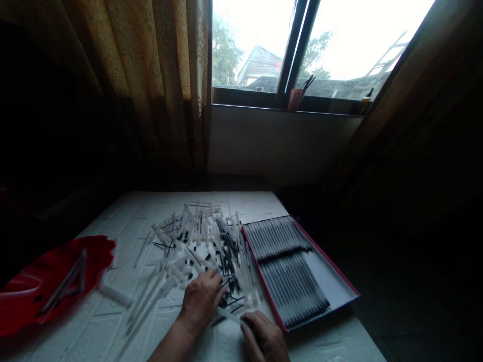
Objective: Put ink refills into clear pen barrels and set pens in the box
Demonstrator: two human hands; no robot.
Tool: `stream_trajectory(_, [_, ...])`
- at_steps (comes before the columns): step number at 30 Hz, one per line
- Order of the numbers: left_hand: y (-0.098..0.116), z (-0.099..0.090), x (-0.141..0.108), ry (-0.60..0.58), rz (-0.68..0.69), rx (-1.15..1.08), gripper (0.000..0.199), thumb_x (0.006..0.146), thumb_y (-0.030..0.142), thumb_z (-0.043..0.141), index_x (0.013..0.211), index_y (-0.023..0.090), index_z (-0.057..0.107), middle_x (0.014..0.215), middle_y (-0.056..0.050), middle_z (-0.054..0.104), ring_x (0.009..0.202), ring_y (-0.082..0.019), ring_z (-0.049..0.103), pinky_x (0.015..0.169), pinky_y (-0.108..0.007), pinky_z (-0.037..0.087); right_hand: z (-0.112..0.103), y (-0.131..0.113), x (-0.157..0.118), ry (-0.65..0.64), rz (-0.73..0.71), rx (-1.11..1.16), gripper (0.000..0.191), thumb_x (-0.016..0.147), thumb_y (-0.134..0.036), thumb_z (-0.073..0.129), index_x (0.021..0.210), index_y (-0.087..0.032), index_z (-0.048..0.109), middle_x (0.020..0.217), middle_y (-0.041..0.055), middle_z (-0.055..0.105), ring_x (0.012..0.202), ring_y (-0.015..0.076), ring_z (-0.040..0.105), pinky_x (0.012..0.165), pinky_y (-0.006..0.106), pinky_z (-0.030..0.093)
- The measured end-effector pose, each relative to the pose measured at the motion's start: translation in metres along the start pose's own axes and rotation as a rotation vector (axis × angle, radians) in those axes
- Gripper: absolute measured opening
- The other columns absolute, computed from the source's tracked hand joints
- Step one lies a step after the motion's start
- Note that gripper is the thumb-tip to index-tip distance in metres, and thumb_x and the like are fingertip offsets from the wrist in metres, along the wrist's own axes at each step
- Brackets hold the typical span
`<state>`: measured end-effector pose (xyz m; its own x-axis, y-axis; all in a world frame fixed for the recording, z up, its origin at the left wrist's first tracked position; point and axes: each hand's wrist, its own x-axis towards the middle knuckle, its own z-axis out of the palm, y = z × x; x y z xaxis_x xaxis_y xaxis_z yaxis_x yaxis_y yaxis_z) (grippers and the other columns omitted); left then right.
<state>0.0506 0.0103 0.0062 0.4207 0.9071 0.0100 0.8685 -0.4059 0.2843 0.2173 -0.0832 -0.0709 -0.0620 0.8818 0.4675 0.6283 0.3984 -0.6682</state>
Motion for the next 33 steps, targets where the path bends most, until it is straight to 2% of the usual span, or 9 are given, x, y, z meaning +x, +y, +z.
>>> stream_trajectory(5, [0.004,-0.002,0.010,-0.075,-0.012,0.026,0.010,0.084,0.020,0.054,0.084,0.021,0.064,0.091,-0.005,0.066,0.090,-0.022,0.063,0.074,-0.030,0.045,-0.001,-0.001,0.002,0.023,0.006,0.030,0.017,0.091,-0.026,0.043,0.092,-0.022,0.060,0.073,0.0039,0.066,0.066,0.0163,0.063,0.061,0.023,0.049])
stream_trajectory(11, [-0.008,-0.005,0.008,-0.042,-0.018,-0.043,0.017,0.087,0.020,0.044,0.087,0.023,0.061,0.093,-0.004,0.067,0.088,-0.019,0.064,0.075,-0.028,0.046,-0.004,-0.006,0.004,0.041,0.028,0.086,0.017,0.090,-0.024,0.044,0.097,-0.022,0.060,0.081,0.0050,0.068,0.073,0.0169,0.065,0.067,0.023,0.051])
stream_trajectory(14, [-0.020,-0.001,0.001,0.008,-0.060,-0.314,0.016,0.087,0.023,0.042,0.090,0.023,0.057,0.089,-0.004,0.067,0.085,-0.019,0.065,0.074,-0.028,0.048,-0.004,-0.007,0.003,0.056,0.062,0.107,0.018,0.091,-0.026,0.044,0.099,-0.022,0.060,0.084,0.0059,0.069,0.076,0.0179,0.067,0.068,0.023,0.052])
stream_trajectory(16, [-0.027,0.003,-0.006,-0.015,-0.146,-0.626,0.018,0.085,0.033,0.042,0.091,0.022,0.055,0.081,-0.003,0.065,0.072,-0.019,0.066,0.059,-0.027,0.050,-0.004,-0.007,0.002,0.063,0.079,0.110,0.020,0.091,-0.028,0.044,0.100,-0.022,0.060,0.084,0.0062,0.070,0.074,0.0183,0.067,0.067,0.023,0.052])
stream_trajectory(18, [-0.030,0.007,-0.013,-0.042,-0.237,-0.910,0.030,0.082,0.047,0.044,0.093,0.021,0.053,0.077,-0.002,0.063,0.063,-0.017,0.064,0.045,-0.024,0.047,-0.004,-0.008,0.002,0.058,0.087,0.114,0.021,0.091,-0.030,0.043,0.100,-0.021,0.060,0.083,0.0063,0.070,0.072,0.0182,0.067,0.067,0.023,0.052])
stream_trajectory(20, [-0.029,0.009,-0.019,-0.010,-0.286,-1.100,0.040,0.077,0.057,0.049,0.090,0.020,0.052,0.077,-0.001,0.062,0.061,-0.015,0.063,0.042,-0.022,0.046,-0.004,-0.008,0.001,0.040,0.092,0.120,0.022,0.092,-0.031,0.042,0.099,-0.021,0.060,0.082,0.0066,0.069,0.071,0.0181,0.067,0.066,0.023,0.052])
stream_trajectory(25, [-0.023,0.007,-0.025,0.075,-0.321,-1.233,0.044,0.071,0.063,0.056,0.079,0.019,0.052,0.073,0.000,0.062,0.058,-0.013,0.061,0.042,-0.021,0.046,-0.006,-0.011,0.002,-0.004,0.097,0.108,0.020,0.091,-0.028,0.041,0.097,-0.022,0.059,0.082,0.0066,0.069,0.070,0.0172,0.066,0.065,0.023,0.051])
stream_trajectory(30, [-0.023,0.006,-0.025,0.112,-0.346,-1.253,0.045,0.068,0.064,0.057,0.078,0.020,0.051,0.070,0.001,0.062,0.057,-0.013,0.061,0.041,-0.020,0.045,-0.007,-0.012,0.003,0.034,0.064,0.085,0.016,0.088,-0.024,0.045,0.096,-0.022,0.059,0.082,0.0053,0.070,0.072,0.0178,0.067,0.066,0.022,0.052])
stream_trajectory(33, [-0.021,0.010,-0.026,0.108,-0.337,-1.258,0.045,0.069,0.063,0.058,0.078,0.020,0.052,0.071,0.001,0.062,0.056,-0.013,0.060,0.040,-0.020,0.045,-0.006,-0.008,0.002,0.006,0.037,0.074,0.019,0.087,-0.020,0.045,0.100,-0.022,0.058,0.085,0.0054,0.070,0.075,0.0179,0.068,0.068,0.022,0.052])
